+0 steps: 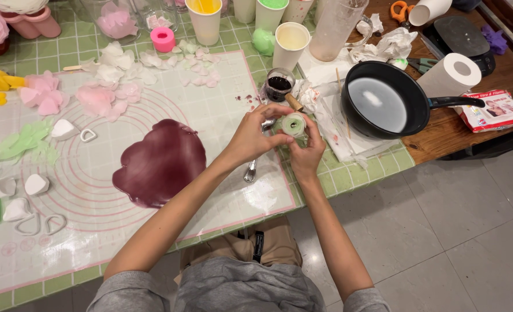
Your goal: The recorder is decorating a green cylindrical object, likely a candle, with small white wax elements and spreading poured red liquid wax on a silicone mat.
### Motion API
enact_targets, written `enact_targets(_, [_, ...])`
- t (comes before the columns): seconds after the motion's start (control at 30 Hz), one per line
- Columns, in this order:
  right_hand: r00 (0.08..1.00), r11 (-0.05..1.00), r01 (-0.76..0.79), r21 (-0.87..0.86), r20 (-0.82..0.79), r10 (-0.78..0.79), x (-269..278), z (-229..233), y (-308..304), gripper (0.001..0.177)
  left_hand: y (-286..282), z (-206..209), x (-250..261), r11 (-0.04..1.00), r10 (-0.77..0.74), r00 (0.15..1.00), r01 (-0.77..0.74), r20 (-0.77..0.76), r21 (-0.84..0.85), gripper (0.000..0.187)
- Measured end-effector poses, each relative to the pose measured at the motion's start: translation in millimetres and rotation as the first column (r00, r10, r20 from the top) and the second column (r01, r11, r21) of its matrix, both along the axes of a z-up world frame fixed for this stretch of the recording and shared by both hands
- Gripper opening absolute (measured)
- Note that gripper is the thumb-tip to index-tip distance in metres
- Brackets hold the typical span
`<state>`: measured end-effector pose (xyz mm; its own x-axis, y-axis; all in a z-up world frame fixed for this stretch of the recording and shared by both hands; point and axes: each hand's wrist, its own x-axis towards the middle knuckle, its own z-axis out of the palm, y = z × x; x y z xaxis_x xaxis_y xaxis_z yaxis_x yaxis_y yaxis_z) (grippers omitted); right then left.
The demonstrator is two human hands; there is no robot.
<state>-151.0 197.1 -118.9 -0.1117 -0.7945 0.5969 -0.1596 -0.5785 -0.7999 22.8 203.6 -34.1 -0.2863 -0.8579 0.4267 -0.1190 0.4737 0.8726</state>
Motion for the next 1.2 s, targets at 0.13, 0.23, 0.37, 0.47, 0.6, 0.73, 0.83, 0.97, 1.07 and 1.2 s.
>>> enact_targets(0.13, [1.000, 1.000, -0.020, 0.019, 0.020, 0.020, 3.2, 6.7, 2.5, 0.053, 7.5, -0.7, -1.2, 1.000, 0.028, 1.000, -0.028, 0.010, -0.014, 0.055])
enact_targets(0.23, [0.991, 0.996, -0.092, -0.010, 0.099, 0.093, 7.9, 23.7, 9.6, 0.070, 10.8, -0.1, -1.9, 0.993, 0.114, 0.990, -0.110, 0.082, -0.050, 0.056])
enact_targets(0.37, [0.991, 0.994, -0.109, -0.016, 0.074, 0.110, 2.3, 8.2, 4.4, 0.056, 13.5, -0.7, -0.5, 0.987, 0.157, 0.982, -0.152, 0.105, -0.053, 0.052])
enact_targets(0.47, [0.993, 0.995, -0.099, -0.003, 0.058, 0.099, -0.6, 0.3, 1.6, 0.053, 14.7, 1.1, 0.3, 0.985, 0.167, 0.980, -0.161, 0.112, -0.059, 0.049])
enact_targets(0.6, [0.995, 0.997, -0.083, -0.001, 0.048, 0.082, -0.9, -0.8, 1.9, 0.053, 16.3, 1.9, 1.7, 0.983, 0.174, 0.976, -0.165, 0.134, -0.074, 0.047])
enact_targets(0.73, [0.995, 0.997, -0.081, 0.001, 0.055, 0.080, 0.6, 0.8, 3.1, 0.053, 11.7, -8.6, 1.2, 0.985, 0.145, 0.986, -0.136, 0.078, -0.103, 0.050])
enact_targets(0.83, [0.993, 0.996, -0.087, 0.004, 0.077, 0.086, 4.7, 11.6, 7.0, 0.055, 14.3, -0.7, 3.1, 0.986, 0.119, 0.992, -0.114, 0.033, -0.124, 0.064])
enact_targets(0.97, [0.985, 0.991, -0.128, 0.028, 0.122, 0.123, 7.1, 19.8, 9.7, 0.065, 16.9, 10.6, 3.8, 0.969, 0.155, 0.969, -0.112, 0.191, -0.222, 0.080])
enact_targets(1.07, [0.997, 0.997, -0.071, 0.010, -0.004, 0.071, 0.2, 1.0, 3.6, 0.061, 13.0, 6.8, 1.7, 0.937, 0.215, 0.933, -0.114, 0.289, -0.330, 0.076])
enact_targets(1.2, [0.996, 0.995, -0.089, 0.033, 0.014, 0.089, -2.8, -3.6, 1.2, 0.058, 8.5, 0.5, -0.7, 0.912, 0.241, 0.923, -0.110, 0.299, -0.394, 0.064])
